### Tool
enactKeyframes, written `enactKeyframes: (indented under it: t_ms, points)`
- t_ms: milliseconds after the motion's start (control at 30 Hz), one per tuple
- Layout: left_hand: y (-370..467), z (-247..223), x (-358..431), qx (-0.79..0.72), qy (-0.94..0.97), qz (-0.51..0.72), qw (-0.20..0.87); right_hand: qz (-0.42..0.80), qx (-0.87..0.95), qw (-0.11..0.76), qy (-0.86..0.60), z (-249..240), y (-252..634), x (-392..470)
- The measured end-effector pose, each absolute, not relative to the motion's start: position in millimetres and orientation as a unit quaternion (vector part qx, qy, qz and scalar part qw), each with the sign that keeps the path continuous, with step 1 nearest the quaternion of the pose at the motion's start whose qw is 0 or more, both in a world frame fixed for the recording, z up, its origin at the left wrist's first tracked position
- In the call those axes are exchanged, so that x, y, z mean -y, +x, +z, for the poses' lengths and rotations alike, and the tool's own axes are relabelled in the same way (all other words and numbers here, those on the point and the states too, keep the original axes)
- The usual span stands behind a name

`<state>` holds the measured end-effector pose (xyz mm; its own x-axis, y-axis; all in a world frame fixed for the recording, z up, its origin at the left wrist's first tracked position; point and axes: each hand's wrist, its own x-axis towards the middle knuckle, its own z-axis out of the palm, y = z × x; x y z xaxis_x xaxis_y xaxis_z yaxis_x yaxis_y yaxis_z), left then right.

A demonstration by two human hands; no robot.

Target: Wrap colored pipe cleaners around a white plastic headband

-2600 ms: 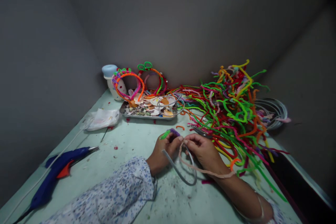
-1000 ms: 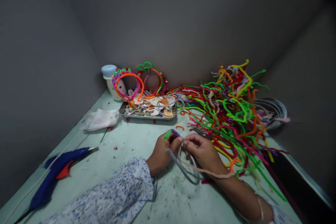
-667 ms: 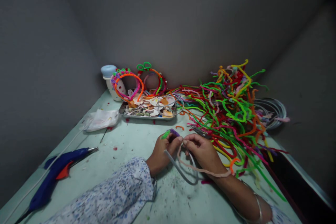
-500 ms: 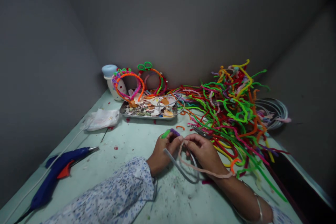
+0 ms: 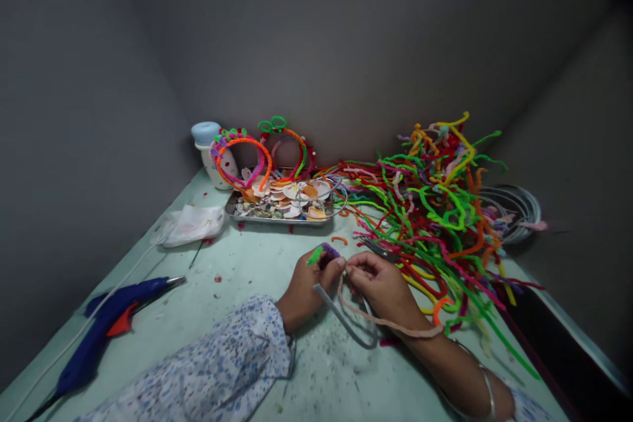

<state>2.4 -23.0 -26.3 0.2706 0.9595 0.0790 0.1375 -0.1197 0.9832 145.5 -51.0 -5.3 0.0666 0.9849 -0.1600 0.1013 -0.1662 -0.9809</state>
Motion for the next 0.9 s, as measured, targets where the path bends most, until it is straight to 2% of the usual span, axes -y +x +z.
enactKeyframes:
  t_ms: [600,800,900]
  points:
    - [5,-18,23,-0.463,0.579,0.408,0.533,0.45,0.517,0.416,-0.598,-7,149,52]
    - [10,-18,24,-0.395,0.564,0.431,0.583,0.447,0.477,0.44,-0.616,-6,148,51]
    - [12,-17,25,-0.414,0.571,0.417,0.573,0.438,0.479,0.446,-0.616,-6,148,50]
